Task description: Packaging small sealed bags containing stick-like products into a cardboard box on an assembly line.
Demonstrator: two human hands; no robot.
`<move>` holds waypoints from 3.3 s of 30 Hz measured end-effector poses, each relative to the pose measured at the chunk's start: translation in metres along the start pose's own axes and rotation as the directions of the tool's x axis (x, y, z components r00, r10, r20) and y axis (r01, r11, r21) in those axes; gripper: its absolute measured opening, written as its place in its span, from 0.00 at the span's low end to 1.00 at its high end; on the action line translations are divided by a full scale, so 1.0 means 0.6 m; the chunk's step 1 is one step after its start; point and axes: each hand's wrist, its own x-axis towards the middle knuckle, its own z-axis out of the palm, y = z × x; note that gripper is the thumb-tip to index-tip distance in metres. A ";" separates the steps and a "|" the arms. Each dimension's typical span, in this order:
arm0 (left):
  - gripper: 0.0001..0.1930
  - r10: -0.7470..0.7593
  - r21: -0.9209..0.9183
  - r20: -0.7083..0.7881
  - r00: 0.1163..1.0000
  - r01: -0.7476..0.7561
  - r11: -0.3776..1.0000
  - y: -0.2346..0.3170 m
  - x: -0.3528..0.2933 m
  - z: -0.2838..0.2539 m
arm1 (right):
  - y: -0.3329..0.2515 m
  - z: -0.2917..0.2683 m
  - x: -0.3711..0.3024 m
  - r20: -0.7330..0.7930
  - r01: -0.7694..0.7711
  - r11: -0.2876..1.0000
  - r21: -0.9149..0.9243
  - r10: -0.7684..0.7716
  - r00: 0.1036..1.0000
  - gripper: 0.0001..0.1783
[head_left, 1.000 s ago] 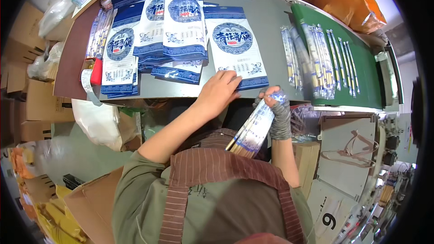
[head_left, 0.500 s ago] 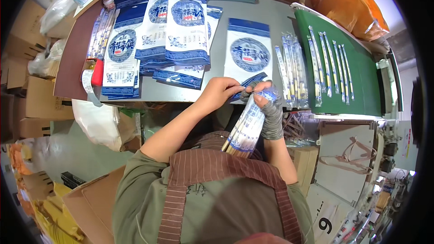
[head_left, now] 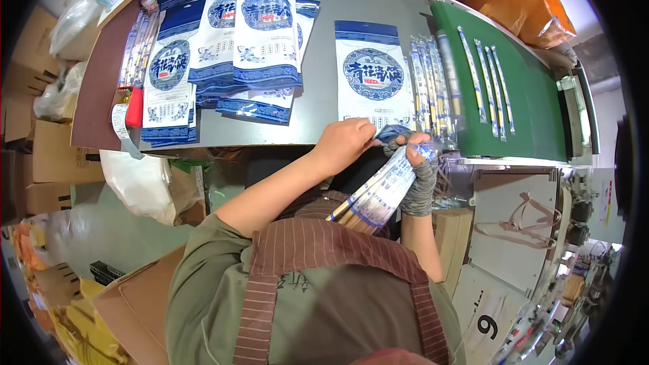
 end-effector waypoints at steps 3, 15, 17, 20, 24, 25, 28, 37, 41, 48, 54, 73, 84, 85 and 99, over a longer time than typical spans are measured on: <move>0.11 0.034 -0.112 0.096 0.995 -0.023 0.993 0.001 0.007 0.012 | 0.004 -0.005 -0.002 -0.022 -0.028 0.999 0.026 0.029 0.999 0.12; 0.05 -0.252 -0.087 -0.011 0.968 0.250 0.964 -0.031 0.023 -0.051 | 0.014 -0.018 0.010 -0.048 -0.105 0.992 -0.075 0.102 0.994 0.10; 0.04 -0.083 0.085 0.063 0.995 0.077 0.993 -0.014 0.017 -0.034 | 0.011 -0.015 0.007 -0.007 -0.073 0.986 -0.151 0.072 0.997 0.11; 0.06 -0.016 0.042 0.071 0.997 0.014 0.999 0.007 0.014 -0.011 | -0.023 0.038 0.004 0.140 0.122 0.955 -0.270 -0.086 0.986 0.11; 0.05 -0.292 -0.532 0.254 0.922 0.386 0.754 -0.040 -0.002 -0.013 | -0.024 0.091 0.030 0.401 0.144 0.931 -0.336 0.003 0.916 0.10; 0.05 -0.327 -0.411 0.318 0.890 0.440 0.798 -0.042 0.006 -0.028 | 0.005 0.066 0.043 0.283 0.003 0.941 -0.338 0.099 0.954 0.09; 0.05 -0.418 -0.281 0.239 0.877 0.474 0.834 -0.046 0.003 -0.046 | 0.074 0.015 0.077 0.176 0.032 0.962 -0.269 0.016 0.984 0.08; 0.09 -0.094 -0.128 -0.253 0.963 0.063 0.990 0.026 -0.035 -0.071 | 0.096 0.002 0.035 0.782 0.664 -0.430 -0.611 -0.201 0.590 0.17; 0.13 0.064 -0.288 0.045 0.997 -0.048 0.956 0.055 -0.110 -0.119 | 0.049 -0.036 -0.114 0.341 0.040 0.747 -0.664 0.256 0.905 0.33; 0.05 -0.257 -0.168 0.009 0.966 0.254 0.952 0.042 -0.040 -0.165 | 0.026 0.083 0.016 0.187 0.177 0.219 -0.960 0.027 0.982 0.27; 0.09 0.040 0.087 -0.266 0.963 -0.017 0.996 0.062 0.158 -0.336 | -0.193 0.253 0.105 0.491 0.497 -0.052 -0.866 -0.264 0.830 0.21; 0.15 0.116 -0.031 -0.311 0.943 -0.132 0.991 0.006 0.310 -0.363 | -0.281 0.323 0.307 0.506 0.586 0.625 -0.516 -0.330 0.797 0.11; 0.12 -0.044 0.302 0.384 0.922 -0.081 0.950 -0.142 0.095 -0.206 | -0.069 -0.027 0.220 0.352 0.159 -0.551 -0.819 -0.264 0.898 0.41; 0.11 -0.088 0.343 0.443 0.892 -0.078 0.936 -0.149 0.086 -0.192 | -0.053 -0.039 0.221 0.349 0.158 -0.565 -0.810 -0.249 0.903 0.41; 0.46 -0.579 -0.701 0.531 0.618 0.705 0.109 -0.042 0.260 0.088 | -0.028 -0.066 0.282 -0.158 -0.217 -0.171 -0.961 -0.306 0.939 0.41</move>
